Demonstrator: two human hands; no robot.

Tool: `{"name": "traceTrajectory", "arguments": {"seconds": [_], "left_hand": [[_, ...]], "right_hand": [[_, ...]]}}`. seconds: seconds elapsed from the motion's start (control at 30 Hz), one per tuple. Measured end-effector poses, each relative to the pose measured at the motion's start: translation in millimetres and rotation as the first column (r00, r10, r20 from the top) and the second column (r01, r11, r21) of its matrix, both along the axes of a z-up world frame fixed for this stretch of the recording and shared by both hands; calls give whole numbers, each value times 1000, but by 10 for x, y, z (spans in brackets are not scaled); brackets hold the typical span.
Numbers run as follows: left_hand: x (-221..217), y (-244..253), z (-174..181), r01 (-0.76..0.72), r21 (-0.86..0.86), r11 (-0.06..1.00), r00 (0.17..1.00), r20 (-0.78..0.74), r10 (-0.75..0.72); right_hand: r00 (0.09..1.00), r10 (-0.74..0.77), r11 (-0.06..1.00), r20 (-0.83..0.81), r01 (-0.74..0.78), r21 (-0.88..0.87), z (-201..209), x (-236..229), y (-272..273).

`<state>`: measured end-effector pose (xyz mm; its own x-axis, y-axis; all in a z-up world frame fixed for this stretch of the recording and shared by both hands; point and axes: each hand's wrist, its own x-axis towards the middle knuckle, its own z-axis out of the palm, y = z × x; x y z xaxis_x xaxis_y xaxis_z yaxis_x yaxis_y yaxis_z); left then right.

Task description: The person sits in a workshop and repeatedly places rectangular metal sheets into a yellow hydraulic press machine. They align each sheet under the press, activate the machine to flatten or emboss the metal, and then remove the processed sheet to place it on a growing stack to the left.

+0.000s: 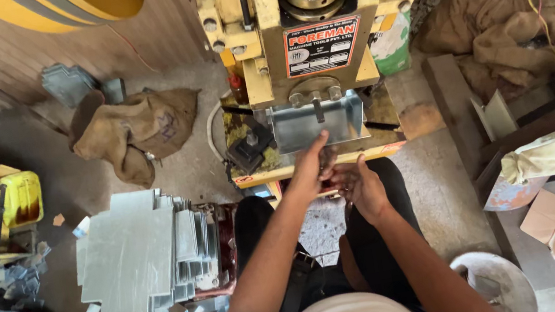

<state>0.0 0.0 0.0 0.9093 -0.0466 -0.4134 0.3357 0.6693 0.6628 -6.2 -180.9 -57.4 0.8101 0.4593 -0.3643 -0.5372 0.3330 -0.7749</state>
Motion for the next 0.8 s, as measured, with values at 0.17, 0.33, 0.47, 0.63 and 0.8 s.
{"name": "traceTrajectory", "arguments": {"seconds": [0.17,0.33,0.47,0.63,0.8], "left_hand": [[-23,-127,126,126,-343,931,991,9,-131],[-692,232,362,416,-98,904,902,-81,-423],[-839,714,254,364,154,919,930,-117,-349],[-894,798,560,31,150,988,992,-129,-12],[-931,467,683,-136,220,966,981,165,101]], "right_hand": [[995,-52,989,-83,63,130,274,100,-101],[969,-38,965,-243,98,242,759,189,-205],[973,111,958,-204,-51,282,603,368,-169],[970,-148,986,193,129,105,609,216,214],[900,-434,901,44,434,2,848,-31,479]]}}
